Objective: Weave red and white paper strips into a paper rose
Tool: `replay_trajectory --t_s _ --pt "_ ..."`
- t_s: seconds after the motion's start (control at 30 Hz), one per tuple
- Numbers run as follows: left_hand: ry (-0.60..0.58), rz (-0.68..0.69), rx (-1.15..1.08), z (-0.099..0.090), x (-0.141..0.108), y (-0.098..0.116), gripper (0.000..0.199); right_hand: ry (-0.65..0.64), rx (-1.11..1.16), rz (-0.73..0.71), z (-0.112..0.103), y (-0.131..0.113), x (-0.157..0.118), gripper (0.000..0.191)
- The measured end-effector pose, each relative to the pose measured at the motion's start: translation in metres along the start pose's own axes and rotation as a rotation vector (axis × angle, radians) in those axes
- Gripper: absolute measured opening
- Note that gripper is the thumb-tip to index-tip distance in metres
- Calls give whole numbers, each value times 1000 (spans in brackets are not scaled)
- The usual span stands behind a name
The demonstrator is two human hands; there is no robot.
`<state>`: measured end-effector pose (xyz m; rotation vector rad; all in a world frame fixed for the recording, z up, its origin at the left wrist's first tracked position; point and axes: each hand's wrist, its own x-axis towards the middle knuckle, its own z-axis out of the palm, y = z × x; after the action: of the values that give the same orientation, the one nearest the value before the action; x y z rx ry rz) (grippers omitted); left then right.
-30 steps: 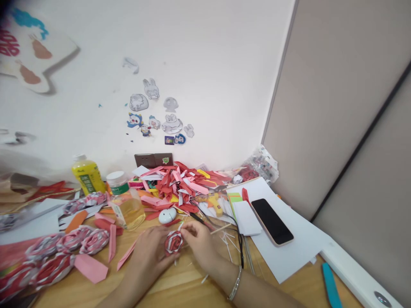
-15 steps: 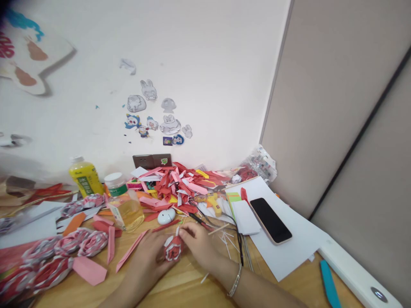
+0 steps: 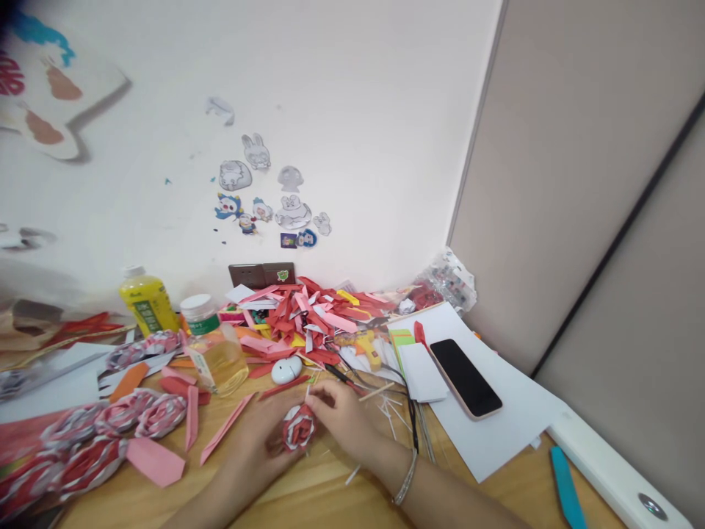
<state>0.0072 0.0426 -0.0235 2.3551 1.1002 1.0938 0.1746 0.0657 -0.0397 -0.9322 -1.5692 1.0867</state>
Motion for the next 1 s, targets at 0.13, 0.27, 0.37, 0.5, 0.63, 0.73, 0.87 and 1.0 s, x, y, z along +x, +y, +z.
replay_trajectory --t_s 0.13,0.27,0.37,0.5,0.63,0.73,0.87,1.0 --pt "-4 -240 -400 9 -3 -3 43 -6 30 21 -1 2 2 14" --pt "-25 -355 -528 10 -2 1 36 -6 27 30 -1 3 3 15" --pt "-17 -361 -504 7 0 5 32 -18 39 35 -1 2 3 17" --pt "59 -254 -378 4 1 5 31 -6 43 43 -2 2 3 19" --pt "80 -183 -280 4 1 4 33 -11 69 50 -4 0 4 20" --pt "52 -186 -272 3 0 3 35 -47 87 74 -6 -2 3 21" --pt "11 -222 -313 4 1 2 37 -88 135 115 -9 -4 3 28" --pt "3 -260 -380 7 0 0 40 -88 137 104 -11 -5 4 25"
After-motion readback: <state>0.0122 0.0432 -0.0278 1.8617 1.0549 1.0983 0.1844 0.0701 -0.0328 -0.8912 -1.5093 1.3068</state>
